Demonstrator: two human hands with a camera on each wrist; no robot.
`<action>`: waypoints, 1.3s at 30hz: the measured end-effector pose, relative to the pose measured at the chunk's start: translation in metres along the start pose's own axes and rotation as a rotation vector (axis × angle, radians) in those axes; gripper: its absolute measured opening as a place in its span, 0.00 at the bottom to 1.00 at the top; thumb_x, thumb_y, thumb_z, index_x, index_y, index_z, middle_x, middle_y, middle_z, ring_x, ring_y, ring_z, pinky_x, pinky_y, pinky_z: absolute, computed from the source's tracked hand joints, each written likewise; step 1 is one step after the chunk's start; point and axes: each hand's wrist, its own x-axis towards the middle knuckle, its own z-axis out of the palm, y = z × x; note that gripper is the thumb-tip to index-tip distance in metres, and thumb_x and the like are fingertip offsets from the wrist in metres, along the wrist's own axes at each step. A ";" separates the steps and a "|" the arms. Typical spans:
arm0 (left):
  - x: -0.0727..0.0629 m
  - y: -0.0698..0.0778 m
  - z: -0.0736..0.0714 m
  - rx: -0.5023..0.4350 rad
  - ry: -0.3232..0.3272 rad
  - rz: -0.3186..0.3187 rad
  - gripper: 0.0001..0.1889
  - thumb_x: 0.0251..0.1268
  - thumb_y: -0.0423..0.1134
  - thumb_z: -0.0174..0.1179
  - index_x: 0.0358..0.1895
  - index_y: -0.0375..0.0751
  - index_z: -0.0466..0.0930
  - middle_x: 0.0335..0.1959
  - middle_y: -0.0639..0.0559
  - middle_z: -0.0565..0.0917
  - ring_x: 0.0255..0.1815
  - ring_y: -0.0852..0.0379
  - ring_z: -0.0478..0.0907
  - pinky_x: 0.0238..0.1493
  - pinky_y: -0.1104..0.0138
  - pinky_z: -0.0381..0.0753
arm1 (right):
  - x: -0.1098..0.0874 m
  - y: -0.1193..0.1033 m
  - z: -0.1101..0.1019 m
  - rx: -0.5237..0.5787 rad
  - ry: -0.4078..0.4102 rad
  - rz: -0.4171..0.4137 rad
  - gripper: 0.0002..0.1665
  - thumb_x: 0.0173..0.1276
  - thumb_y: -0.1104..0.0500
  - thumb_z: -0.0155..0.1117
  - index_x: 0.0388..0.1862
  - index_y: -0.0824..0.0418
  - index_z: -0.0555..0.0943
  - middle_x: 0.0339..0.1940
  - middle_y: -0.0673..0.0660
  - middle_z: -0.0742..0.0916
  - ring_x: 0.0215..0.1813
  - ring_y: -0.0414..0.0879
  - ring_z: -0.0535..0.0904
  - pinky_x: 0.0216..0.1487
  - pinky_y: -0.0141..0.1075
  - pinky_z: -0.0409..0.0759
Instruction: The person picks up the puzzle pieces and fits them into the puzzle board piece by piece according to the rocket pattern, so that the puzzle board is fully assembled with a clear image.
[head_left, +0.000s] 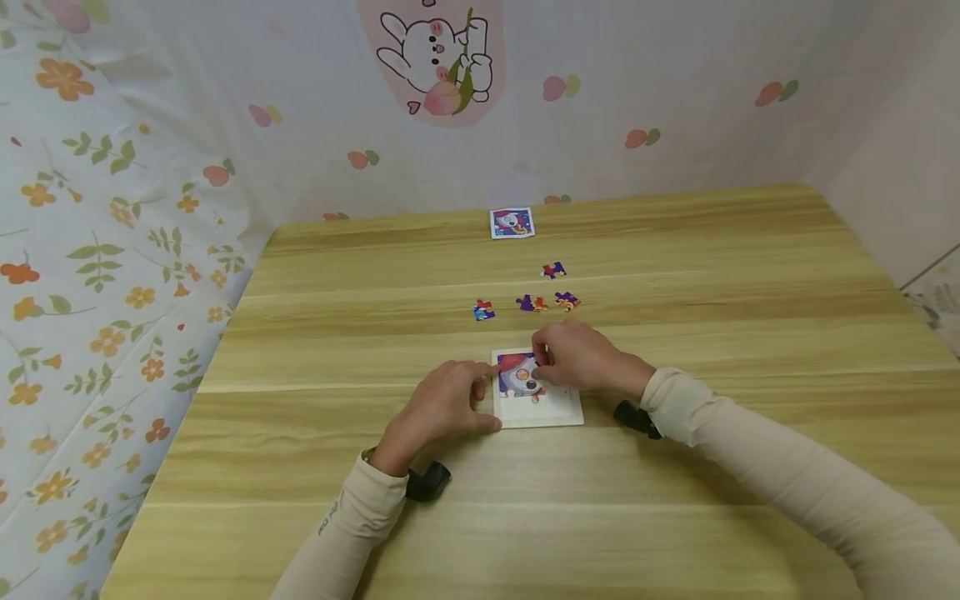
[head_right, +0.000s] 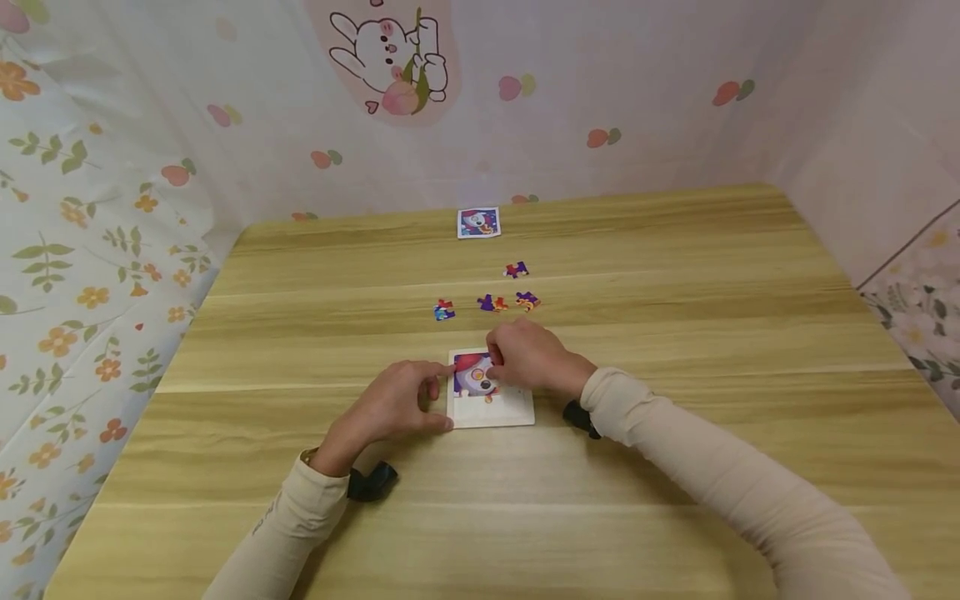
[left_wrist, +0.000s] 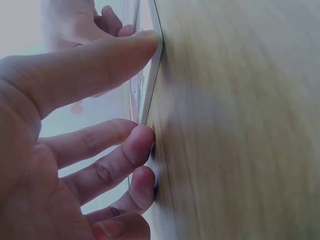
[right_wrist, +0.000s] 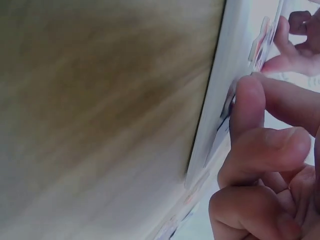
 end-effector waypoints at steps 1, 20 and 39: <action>0.000 0.000 0.000 0.001 0.001 0.002 0.36 0.47 0.46 0.79 0.63 0.42 0.80 0.29 0.55 0.76 0.31 0.58 0.68 0.32 0.69 0.63 | 0.000 0.001 -0.001 -0.002 -0.006 0.001 0.12 0.63 0.55 0.73 0.26 0.55 0.79 0.22 0.51 0.80 0.27 0.44 0.72 0.29 0.33 0.67; -0.001 -0.001 0.000 -0.001 0.009 0.003 0.37 0.46 0.45 0.80 0.64 0.42 0.80 0.29 0.56 0.75 0.31 0.58 0.68 0.33 0.68 0.63 | 0.035 0.036 -0.048 -0.024 0.011 -0.131 0.07 0.71 0.56 0.64 0.37 0.58 0.84 0.26 0.52 0.83 0.28 0.43 0.73 0.31 0.34 0.70; -0.002 0.000 0.001 -0.010 0.016 -0.003 0.36 0.46 0.45 0.80 0.64 0.42 0.80 0.28 0.56 0.75 0.32 0.59 0.68 0.33 0.68 0.63 | 0.071 0.069 -0.062 -0.260 0.087 0.104 0.24 0.67 0.61 0.62 0.62 0.64 0.80 0.59 0.69 0.81 0.63 0.64 0.74 0.65 0.56 0.73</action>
